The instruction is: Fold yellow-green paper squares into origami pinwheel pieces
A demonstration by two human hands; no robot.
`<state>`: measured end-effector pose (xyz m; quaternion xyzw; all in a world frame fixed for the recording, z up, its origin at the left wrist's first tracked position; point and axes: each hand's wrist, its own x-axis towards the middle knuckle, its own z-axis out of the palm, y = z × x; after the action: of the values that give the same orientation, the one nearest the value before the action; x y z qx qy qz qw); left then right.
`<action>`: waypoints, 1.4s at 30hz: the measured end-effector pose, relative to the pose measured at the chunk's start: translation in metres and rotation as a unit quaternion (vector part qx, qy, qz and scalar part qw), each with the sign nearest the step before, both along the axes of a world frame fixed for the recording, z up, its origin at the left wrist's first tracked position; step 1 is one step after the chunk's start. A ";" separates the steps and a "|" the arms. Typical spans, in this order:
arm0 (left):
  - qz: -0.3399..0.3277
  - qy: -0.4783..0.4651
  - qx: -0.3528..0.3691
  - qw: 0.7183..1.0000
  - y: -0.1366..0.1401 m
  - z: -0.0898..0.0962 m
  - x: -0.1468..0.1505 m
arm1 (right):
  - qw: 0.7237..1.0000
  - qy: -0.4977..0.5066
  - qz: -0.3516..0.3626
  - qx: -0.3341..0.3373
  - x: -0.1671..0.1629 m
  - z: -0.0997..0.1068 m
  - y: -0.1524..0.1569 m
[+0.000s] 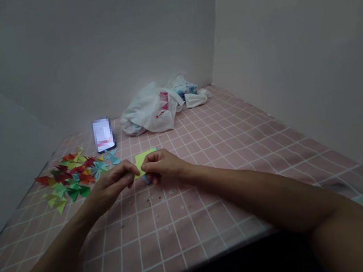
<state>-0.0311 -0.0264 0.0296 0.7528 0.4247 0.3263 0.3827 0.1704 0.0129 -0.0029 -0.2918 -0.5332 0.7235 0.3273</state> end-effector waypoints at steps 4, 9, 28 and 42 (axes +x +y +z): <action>0.018 -0.004 0.012 1.000 0.000 -0.002 0.001 | 1.000 0.011 -0.022 -0.002 -0.001 0.000 -0.003; 0.064 -0.017 0.021 0.998 -0.002 -0.005 0.006 | 0.999 0.015 -0.029 -0.007 -0.003 -0.002 -0.005; 0.093 -0.094 -0.046 0.990 -0.002 -0.004 0.009 | 0.999 0.021 -0.032 -0.001 -0.004 -0.003 -0.005; 0.112 -0.185 -0.090 0.972 -0.001 -0.007 0.005 | 0.983 0.102 -0.014 0.149 -0.002 0.000 -0.010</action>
<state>-0.0263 -0.0276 0.0222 0.5892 0.4561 0.4612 0.4818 0.1680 0.0033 -0.0024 -0.1718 -0.5944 0.6574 0.4301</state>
